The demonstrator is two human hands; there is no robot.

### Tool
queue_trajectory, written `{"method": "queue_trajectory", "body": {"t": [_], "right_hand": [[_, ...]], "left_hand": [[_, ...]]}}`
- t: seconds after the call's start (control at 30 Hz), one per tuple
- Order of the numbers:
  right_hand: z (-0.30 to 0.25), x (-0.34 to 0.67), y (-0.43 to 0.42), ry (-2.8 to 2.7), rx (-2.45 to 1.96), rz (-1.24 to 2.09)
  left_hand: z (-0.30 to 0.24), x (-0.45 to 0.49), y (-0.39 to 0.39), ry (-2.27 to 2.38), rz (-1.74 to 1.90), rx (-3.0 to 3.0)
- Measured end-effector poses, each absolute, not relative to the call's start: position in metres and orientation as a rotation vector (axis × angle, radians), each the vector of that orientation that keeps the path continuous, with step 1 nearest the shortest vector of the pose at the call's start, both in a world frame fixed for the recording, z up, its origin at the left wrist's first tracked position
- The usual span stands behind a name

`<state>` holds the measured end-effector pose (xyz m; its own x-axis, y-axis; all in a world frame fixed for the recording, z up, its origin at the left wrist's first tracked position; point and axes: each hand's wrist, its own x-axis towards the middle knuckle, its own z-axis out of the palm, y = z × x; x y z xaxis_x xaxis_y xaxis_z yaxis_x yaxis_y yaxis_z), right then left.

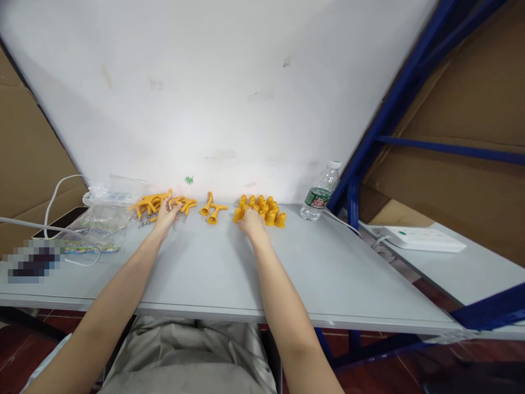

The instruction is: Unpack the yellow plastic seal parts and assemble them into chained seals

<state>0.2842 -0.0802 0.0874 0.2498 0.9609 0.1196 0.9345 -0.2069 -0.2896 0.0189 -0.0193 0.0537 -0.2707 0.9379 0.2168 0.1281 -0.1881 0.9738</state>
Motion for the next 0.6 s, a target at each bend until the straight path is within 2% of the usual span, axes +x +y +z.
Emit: {"method": "queue_trajectory", "body": {"t": [0.2,0.37,0.6], "right_hand": [[0.088,0.262,-0.082,-1.865,-1.966,-0.155],[0.075,0.229,-0.082,-2.118,-1.776,-0.141],[0.065,0.196,-0.059,-2.115,-1.823,-0.098]], "left_hand": [[0.047,0.016,-0.021,1.724,1.355,1.791],[0.037,0.018,-0.023,1.857,1.003,2.014],[0.026,0.022,-0.016,1.921,0.781,2.137]]}}
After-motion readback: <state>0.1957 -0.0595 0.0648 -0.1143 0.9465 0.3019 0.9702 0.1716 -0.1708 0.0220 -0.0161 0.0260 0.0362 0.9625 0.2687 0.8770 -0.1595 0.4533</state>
